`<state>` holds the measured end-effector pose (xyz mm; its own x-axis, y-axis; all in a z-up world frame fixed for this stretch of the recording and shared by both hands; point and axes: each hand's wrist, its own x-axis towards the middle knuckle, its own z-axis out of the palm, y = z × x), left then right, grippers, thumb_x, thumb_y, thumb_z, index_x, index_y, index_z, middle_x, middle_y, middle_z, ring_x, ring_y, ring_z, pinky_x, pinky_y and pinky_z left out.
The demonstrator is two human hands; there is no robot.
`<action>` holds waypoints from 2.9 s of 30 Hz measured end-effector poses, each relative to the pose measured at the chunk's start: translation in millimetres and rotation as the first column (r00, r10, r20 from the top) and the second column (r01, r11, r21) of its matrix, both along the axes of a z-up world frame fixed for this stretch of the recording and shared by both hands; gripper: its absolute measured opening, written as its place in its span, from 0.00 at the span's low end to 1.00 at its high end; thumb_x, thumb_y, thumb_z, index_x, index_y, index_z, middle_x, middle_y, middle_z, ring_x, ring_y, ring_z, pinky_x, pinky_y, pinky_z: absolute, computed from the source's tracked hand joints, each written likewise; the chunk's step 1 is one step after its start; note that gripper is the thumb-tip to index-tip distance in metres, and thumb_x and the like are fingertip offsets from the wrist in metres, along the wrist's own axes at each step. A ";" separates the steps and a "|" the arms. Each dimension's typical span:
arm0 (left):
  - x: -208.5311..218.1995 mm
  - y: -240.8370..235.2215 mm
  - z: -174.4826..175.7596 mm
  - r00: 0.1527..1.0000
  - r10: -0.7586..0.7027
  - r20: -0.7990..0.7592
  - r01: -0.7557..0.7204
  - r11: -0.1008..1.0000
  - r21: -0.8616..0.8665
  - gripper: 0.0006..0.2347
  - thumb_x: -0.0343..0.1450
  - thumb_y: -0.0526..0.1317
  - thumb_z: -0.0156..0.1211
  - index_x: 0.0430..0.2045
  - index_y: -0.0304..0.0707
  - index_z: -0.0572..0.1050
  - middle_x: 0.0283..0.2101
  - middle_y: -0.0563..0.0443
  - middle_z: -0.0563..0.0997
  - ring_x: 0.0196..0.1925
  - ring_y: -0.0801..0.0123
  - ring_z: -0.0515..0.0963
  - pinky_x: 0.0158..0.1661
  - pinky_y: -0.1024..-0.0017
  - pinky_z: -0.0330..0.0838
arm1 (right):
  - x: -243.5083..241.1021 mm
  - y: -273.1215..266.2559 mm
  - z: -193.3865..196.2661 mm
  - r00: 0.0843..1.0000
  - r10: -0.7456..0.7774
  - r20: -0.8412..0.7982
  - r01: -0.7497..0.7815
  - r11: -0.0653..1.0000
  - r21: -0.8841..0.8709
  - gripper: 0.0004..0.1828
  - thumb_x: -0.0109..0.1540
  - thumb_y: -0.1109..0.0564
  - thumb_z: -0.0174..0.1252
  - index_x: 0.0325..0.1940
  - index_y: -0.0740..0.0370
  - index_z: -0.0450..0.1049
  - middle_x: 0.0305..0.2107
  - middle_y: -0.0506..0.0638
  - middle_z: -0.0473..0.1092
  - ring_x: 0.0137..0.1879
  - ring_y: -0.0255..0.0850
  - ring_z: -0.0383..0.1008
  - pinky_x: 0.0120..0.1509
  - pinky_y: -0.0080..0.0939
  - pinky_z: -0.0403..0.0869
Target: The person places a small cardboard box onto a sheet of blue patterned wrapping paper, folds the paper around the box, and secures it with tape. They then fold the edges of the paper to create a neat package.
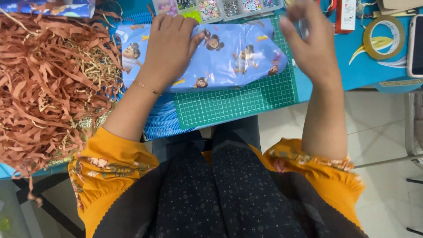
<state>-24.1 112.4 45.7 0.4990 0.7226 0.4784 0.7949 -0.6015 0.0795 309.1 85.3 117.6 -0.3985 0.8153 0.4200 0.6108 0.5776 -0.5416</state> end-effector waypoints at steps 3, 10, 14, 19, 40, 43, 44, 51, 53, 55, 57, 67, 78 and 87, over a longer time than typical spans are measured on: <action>2.2 -5.7 8.5 1.000 0.017 0.013 -0.016 0.998 -0.069 0.11 0.84 0.45 0.50 0.47 0.38 0.76 0.42 0.49 0.77 0.42 0.55 0.73 0.49 0.59 0.60 | 30.4 -23.5 -58.3 0.994 -0.069 -0.090 0.031 0.927 -0.374 0.17 0.72 0.52 0.56 0.62 0.63 0.70 0.52 0.55 0.69 0.55 0.45 0.69 0.57 0.43 0.69; 2.3 -11.5 23.6 0.999 0.001 0.053 0.010 0.979 -0.205 0.14 0.84 0.45 0.43 0.50 0.37 0.76 0.43 0.47 0.77 0.45 0.53 0.72 0.49 0.57 0.58 | 4.1 -57.1 -85.6 0.928 -0.138 -0.347 0.027 0.952 -0.306 0.10 0.69 0.51 0.62 0.51 0.57 0.77 0.54 0.52 0.72 0.63 0.45 0.69 0.66 0.49 0.68; 5.2 -13.0 26.6 0.999 0.038 0.025 -0.031 0.968 -0.251 0.15 0.84 0.46 0.42 0.52 0.37 0.76 0.44 0.46 0.78 0.46 0.51 0.73 0.48 0.57 0.58 | 4.4 -52.6 -73.2 0.954 -0.090 -0.285 0.037 0.982 -0.186 0.13 0.70 0.48 0.59 0.50 0.59 0.75 0.50 0.53 0.70 0.60 0.48 0.69 0.66 0.49 0.65; 9.8 -14.7 26.0 0.995 0.098 0.027 -0.087 0.958 -0.272 0.16 0.84 0.47 0.41 0.51 0.37 0.75 0.44 0.44 0.79 0.46 0.49 0.73 0.47 0.57 0.58 | -8.2 -51.7 -78.0 0.856 -0.104 -0.507 -0.022 0.971 -0.237 0.17 0.72 0.48 0.55 0.57 0.62 0.73 0.53 0.54 0.65 0.63 0.45 0.67 0.67 0.44 0.70; 15.3 -9.6 14.4 0.990 0.143 0.017 -0.137 0.971 -0.198 0.12 0.84 0.45 0.46 0.45 0.38 0.75 0.40 0.46 0.79 0.41 0.51 0.73 0.44 0.58 0.59 | -9.9 20.2 -45.8 0.864 -0.386 -0.324 0.045 0.700 -0.713 0.29 0.65 0.34 0.51 0.64 0.51 0.68 0.53 0.52 0.75 0.54 0.41 0.82 0.47 0.39 0.83; 15.5 -8.2 15.4 0.990 0.137 0.024 -0.129 0.968 -0.215 0.12 0.83 0.46 0.47 0.45 0.38 0.76 0.41 0.49 0.79 0.41 0.54 0.72 0.45 0.58 0.59 | -8.0 34.9 -55.2 0.785 -0.296 -0.545 -0.078 0.825 -0.560 0.17 0.70 0.57 0.60 0.64 0.52 0.71 0.41 0.45 0.74 0.49 0.35 0.80 0.51 0.34 0.81; 15.5 -7.6 15.7 0.990 0.141 0.029 -0.131 0.966 -0.222 0.13 0.83 0.46 0.46 0.45 0.38 0.76 0.40 0.49 0.79 0.41 0.53 0.73 0.44 0.58 0.59 | -7.9 33.3 -52.8 0.812 -0.276 -0.514 -0.001 0.880 -0.476 0.14 0.71 0.61 0.59 0.61 0.53 0.72 0.38 0.42 0.69 0.46 0.32 0.74 0.49 0.32 0.75; 16.8 -10.1 20.7 0.989 0.123 0.086 -0.098 0.963 -0.250 0.15 0.84 0.45 0.39 0.48 0.37 0.76 0.45 0.47 0.81 0.44 0.51 0.74 0.46 0.57 0.58 | -39.6 11.4 -53.8 0.819 -0.542 0.186 0.479 0.826 0.297 0.17 0.70 0.60 0.59 0.62 0.61 0.69 0.53 0.58 0.65 0.58 0.53 0.66 0.60 0.54 0.66; 18.6 -13.8 24.4 0.986 0.134 0.096 -0.102 0.953 -0.284 0.16 0.84 0.45 0.39 0.56 0.36 0.73 0.49 0.44 0.80 0.48 0.48 0.74 0.51 0.54 0.57 | -65.3 -25.4 -62.4 0.787 -0.528 0.320 0.381 0.824 0.420 0.13 0.71 0.61 0.56 0.59 0.68 0.69 0.54 0.69 0.65 0.60 0.64 0.66 0.63 0.66 0.66; 19.6 -12.8 31.5 0.984 0.150 0.096 -0.113 0.943 -0.312 0.18 0.84 0.46 0.39 0.63 0.35 0.70 0.54 0.41 0.80 0.52 0.45 0.74 0.55 0.52 0.56 | -87.8 -42.3 -61.9 0.734 -0.520 0.437 0.263 0.811 0.523 0.13 0.73 0.61 0.53 0.56 0.76 0.69 0.56 0.79 0.66 0.62 0.75 0.67 0.65 0.77 0.67; 19.6 -15.3 35.9 0.983 0.171 0.065 -0.138 0.927 -0.349 0.21 0.84 0.46 0.40 0.68 0.31 0.63 0.47 0.35 0.79 0.50 0.41 0.74 0.50 0.52 0.60 | -107.5 -51.4 -55.6 0.912 -0.158 0.378 0.071 0.970 0.234 0.26 0.72 0.37 0.52 0.69 0.51 0.68 0.68 0.59 0.62 0.75 0.60 0.59 0.74 0.66 0.65; 59.6 -86.7 36.6 0.997 0.078 -0.016 -0.080 0.978 -0.193 0.32 0.78 0.58 0.47 0.71 0.29 0.60 0.73 0.36 0.64 0.77 0.46 0.56 0.73 0.44 0.43 | -96.5 -43.3 -61.0 0.936 -0.150 0.318 0.114 0.985 0.129 0.27 0.71 0.39 0.50 0.72 0.50 0.65 0.69 0.55 0.63 0.76 0.57 0.59 0.77 0.62 0.62; 63.3 -86.2 27.9 0.983 0.153 -0.104 -0.172 0.964 -0.205 0.39 0.78 0.67 0.34 0.74 0.29 0.54 0.77 0.35 0.53 0.79 0.43 0.47 0.74 0.42 0.41 | 174.6 -27.7 -111.3 0.482 -0.810 0.334 0.835 0.540 0.107 0.25 0.70 0.63 0.60 0.70 0.73 0.64 0.60 0.64 0.64 0.63 0.62 0.63 0.57 0.62 0.72; 56.9 -89.1 43.6 0.991 0.137 0.007 -0.121 0.899 -0.421 0.39 0.76 0.66 0.24 0.76 0.35 0.38 0.80 0.36 0.41 0.82 0.45 0.36 0.76 0.40 0.28 | 179.9 -55.3 -101.4 0.610 -0.775 0.163 0.739 0.632 0.236 0.10 0.72 0.68 0.57 0.57 0.72 0.75 0.48 0.62 0.67 0.55 0.57 0.67 0.54 0.55 0.71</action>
<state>32.8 23.4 89.3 0.3759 0.9171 0.1328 0.8553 -0.3986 0.3311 489.0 30.0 16.2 0.2390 0.8140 0.5294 0.9543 -0.0961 -0.2830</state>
